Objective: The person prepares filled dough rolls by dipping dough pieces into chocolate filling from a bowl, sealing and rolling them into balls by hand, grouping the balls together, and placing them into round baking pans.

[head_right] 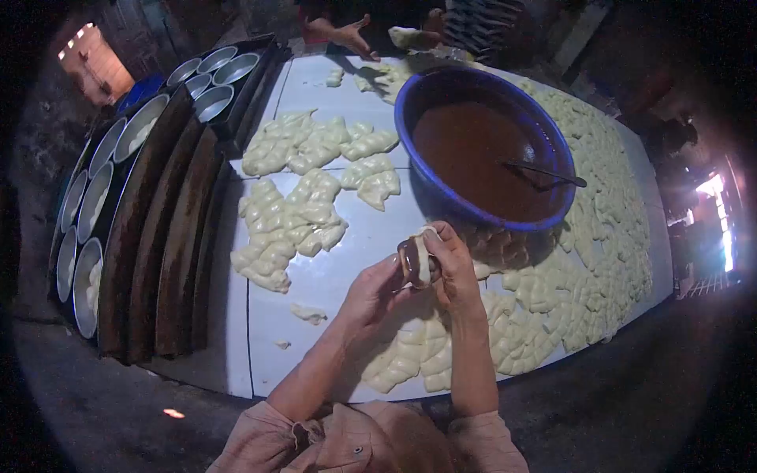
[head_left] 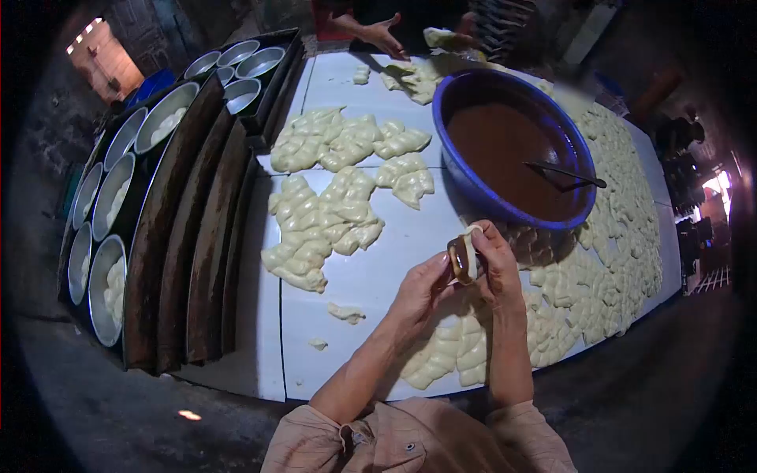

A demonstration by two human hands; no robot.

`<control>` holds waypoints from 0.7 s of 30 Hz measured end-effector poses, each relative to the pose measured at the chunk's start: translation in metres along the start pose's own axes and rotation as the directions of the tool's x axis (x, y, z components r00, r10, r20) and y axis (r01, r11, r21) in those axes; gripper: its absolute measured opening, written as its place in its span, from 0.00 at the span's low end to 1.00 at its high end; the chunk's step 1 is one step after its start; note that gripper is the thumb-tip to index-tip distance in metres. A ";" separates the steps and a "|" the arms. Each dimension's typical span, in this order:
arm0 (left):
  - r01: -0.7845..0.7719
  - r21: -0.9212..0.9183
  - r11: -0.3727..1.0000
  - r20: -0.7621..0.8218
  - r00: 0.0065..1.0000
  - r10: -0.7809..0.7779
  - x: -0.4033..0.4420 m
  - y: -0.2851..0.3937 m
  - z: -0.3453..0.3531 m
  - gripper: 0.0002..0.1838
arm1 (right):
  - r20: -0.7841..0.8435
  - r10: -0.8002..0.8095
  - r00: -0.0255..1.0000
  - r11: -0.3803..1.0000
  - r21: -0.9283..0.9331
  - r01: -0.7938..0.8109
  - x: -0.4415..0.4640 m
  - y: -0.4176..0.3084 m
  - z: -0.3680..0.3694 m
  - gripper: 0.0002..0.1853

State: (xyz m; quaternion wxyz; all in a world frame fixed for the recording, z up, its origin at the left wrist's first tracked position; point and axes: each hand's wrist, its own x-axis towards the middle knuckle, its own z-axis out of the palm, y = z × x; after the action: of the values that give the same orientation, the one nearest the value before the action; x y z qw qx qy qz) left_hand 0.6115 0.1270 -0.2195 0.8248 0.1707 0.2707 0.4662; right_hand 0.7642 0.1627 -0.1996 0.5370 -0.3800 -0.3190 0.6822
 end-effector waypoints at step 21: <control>-0.041 0.468 0.883 -0.289 0.937 0.197 -0.043 0.065 -0.045 0.17 | 0.119 -0.055 0.991 0.853 -0.511 0.109 -0.035 0.061 0.057 0.12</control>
State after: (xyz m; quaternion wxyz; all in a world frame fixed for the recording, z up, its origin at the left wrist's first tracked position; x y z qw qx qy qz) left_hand 0.5220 0.1246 -0.2081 0.6746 0.2953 0.4942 0.4620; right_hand 0.6898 0.1132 -0.2156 0.4275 -0.4616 -0.5324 0.5663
